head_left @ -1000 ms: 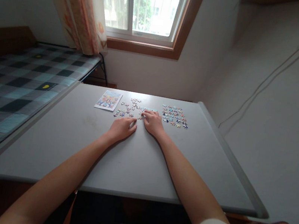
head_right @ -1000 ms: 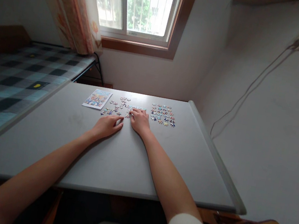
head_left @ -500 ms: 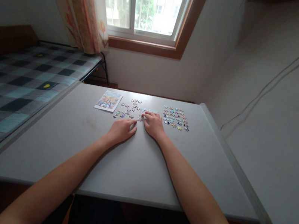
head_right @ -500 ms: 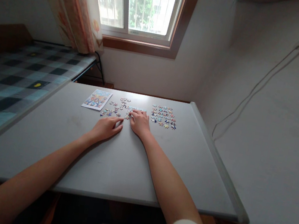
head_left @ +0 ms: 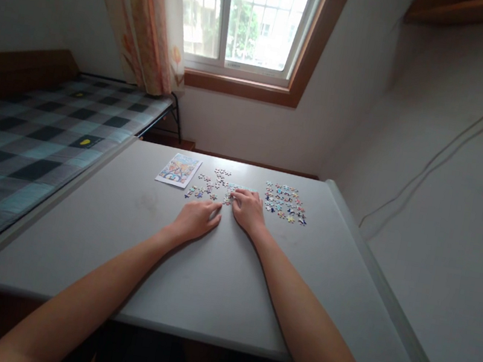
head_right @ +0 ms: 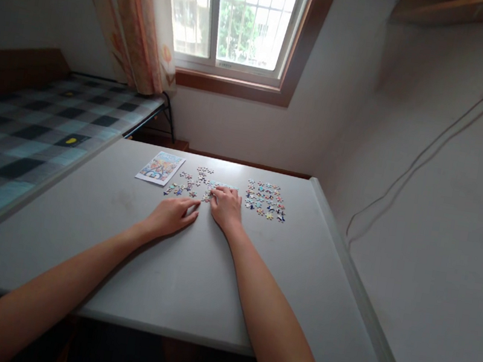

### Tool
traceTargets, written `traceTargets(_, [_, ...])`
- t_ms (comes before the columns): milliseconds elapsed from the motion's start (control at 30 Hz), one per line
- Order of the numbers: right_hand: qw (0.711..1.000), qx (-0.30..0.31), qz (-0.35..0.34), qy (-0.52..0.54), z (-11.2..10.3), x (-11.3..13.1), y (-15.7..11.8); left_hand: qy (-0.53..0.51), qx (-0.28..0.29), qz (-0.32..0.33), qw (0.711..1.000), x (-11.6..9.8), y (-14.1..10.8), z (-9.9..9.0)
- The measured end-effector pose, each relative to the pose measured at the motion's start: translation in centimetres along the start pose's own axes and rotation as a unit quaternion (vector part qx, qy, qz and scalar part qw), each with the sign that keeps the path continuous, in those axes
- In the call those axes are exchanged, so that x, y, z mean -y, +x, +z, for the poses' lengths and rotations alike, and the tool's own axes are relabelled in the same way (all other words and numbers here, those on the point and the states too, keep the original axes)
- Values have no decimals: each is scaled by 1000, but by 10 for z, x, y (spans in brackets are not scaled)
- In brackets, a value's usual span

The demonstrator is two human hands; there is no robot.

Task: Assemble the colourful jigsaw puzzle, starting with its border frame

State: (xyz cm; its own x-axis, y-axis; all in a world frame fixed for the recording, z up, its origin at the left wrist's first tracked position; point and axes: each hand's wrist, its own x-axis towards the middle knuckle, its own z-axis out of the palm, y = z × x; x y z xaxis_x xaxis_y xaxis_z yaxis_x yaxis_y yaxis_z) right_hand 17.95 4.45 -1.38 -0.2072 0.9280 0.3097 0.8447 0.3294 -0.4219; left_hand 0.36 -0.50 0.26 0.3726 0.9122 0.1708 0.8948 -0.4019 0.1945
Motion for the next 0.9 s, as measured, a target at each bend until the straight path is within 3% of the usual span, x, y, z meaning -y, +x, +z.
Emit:
traceTargets(533, [1000, -17, -11, -4, 3, 0, 0, -10, -5, 15, 1000, 2, 0, 0])
traceTargets(900, [999, -8, -19, 32, 2, -4, -2, -56, -6, -20, 998, -1, 0, -2])
